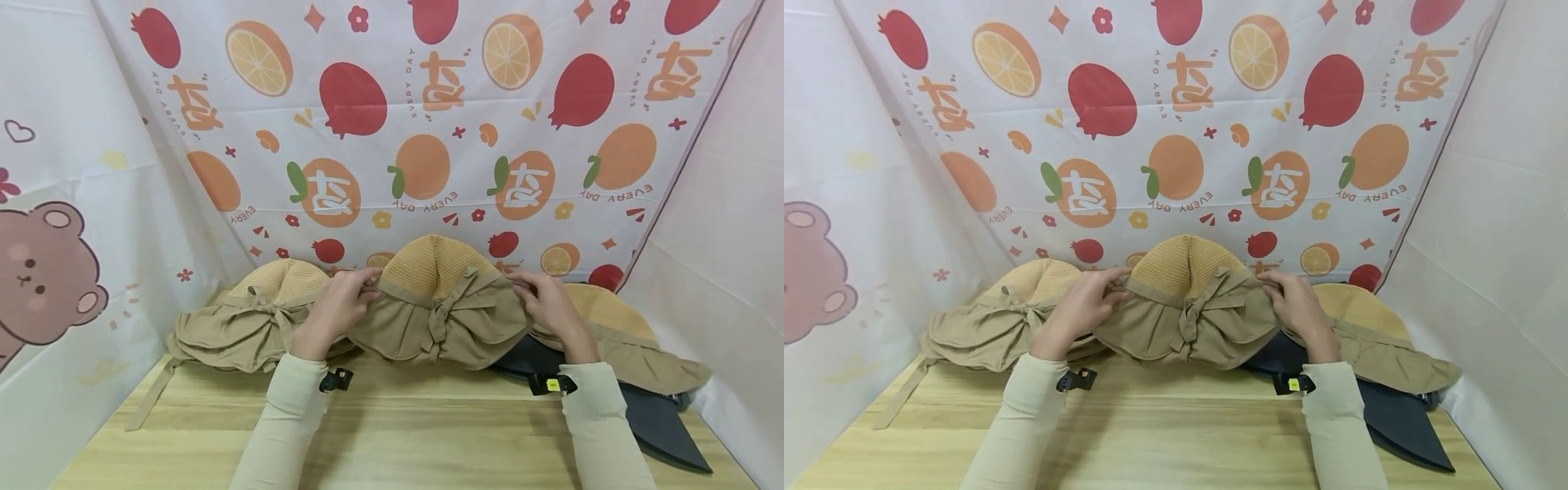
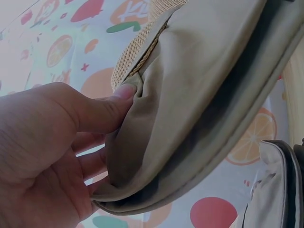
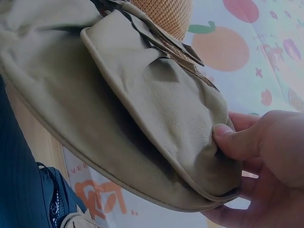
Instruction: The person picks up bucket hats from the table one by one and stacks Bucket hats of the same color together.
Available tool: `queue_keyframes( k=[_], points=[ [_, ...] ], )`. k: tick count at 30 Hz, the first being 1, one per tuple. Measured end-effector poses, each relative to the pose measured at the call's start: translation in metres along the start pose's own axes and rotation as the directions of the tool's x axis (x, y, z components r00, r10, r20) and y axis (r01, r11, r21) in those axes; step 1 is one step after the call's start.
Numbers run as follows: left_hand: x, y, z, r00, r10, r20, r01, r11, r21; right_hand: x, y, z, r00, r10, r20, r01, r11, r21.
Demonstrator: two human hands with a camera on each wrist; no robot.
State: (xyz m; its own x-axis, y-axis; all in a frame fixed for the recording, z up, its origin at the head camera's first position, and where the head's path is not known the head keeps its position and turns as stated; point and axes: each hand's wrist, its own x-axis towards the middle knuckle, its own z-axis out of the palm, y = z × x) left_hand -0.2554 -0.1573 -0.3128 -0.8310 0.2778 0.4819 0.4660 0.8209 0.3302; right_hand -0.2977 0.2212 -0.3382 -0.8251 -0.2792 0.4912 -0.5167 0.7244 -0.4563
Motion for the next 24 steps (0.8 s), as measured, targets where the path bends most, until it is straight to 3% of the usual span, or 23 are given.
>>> queue_keyframes(
  k=[9, 24],
  points=[
    [0.0002, -0.0016, -0.0037, 1.0, -0.009, 0.029, 0.01, 1.0, -0.026, 0.0006, 0.0006, -0.0013, 0.997, -0.056, 0.047, 0.056, 0.998, 0.018],
    [-0.0009, -0.0058, -0.0072, 0.999, -0.021, 0.036, 0.022, 0.999, -0.027, 0.0013, -0.0007, 0.0, 0.997, -0.041, 0.059, 0.04, 0.999, 0.023]
  ],
)
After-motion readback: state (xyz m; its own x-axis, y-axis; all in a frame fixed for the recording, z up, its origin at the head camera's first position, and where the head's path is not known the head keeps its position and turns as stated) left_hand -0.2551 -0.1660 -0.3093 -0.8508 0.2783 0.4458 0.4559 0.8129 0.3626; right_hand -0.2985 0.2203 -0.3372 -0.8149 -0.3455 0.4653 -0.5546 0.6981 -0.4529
